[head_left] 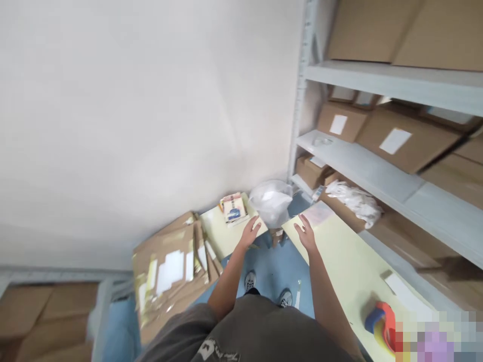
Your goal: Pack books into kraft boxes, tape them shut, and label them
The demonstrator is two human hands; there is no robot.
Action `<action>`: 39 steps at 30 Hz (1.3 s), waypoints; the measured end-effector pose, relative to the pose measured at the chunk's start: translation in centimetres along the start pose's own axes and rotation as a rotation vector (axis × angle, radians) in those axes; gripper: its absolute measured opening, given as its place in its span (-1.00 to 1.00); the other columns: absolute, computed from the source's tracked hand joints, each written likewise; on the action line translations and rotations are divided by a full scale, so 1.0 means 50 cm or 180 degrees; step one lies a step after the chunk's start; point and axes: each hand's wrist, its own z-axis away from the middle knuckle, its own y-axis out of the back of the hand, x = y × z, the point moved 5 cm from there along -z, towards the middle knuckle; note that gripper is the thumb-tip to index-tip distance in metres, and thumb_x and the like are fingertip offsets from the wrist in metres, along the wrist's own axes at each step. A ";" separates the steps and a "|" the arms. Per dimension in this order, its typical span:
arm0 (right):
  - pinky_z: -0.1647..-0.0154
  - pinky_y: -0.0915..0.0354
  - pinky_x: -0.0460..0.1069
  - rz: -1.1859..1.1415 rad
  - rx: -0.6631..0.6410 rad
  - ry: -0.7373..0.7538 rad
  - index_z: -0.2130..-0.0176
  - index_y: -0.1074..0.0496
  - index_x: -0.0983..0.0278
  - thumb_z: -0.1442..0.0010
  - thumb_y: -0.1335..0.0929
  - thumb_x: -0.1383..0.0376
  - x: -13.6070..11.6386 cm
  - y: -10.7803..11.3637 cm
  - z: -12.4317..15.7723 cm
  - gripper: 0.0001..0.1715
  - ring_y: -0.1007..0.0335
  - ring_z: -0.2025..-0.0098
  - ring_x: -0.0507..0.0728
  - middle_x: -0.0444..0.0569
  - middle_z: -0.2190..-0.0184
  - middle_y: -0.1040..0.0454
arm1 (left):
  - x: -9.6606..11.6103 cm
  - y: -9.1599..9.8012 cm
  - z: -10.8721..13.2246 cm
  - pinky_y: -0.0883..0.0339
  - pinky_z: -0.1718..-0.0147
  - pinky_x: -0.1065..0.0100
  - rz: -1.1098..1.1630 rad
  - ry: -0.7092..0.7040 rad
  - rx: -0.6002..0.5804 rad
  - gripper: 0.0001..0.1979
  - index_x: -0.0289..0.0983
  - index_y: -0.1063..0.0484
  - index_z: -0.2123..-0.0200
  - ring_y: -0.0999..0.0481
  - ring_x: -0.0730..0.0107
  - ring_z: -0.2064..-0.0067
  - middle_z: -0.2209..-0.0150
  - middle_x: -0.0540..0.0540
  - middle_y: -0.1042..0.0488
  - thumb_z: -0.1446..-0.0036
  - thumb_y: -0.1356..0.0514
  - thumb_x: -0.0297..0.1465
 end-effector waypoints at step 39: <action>-0.58 0.02 0.26 0.0845 -0.2334 0.0109 -0.29 -0.47 0.12 -0.08 -0.47 0.16 0.026 -1.193 0.437 -0.22 -0.16 -0.50 0.33 0.04 -0.40 -0.42 | -0.715 0.895 0.645 -0.50 0.03 0.25 0.1189 0.1523 0.2292 -0.75 -0.20 -0.43 0.26 -0.67 0.17 0.07 0.21 -0.10 -0.66 -0.02 -0.40 -0.31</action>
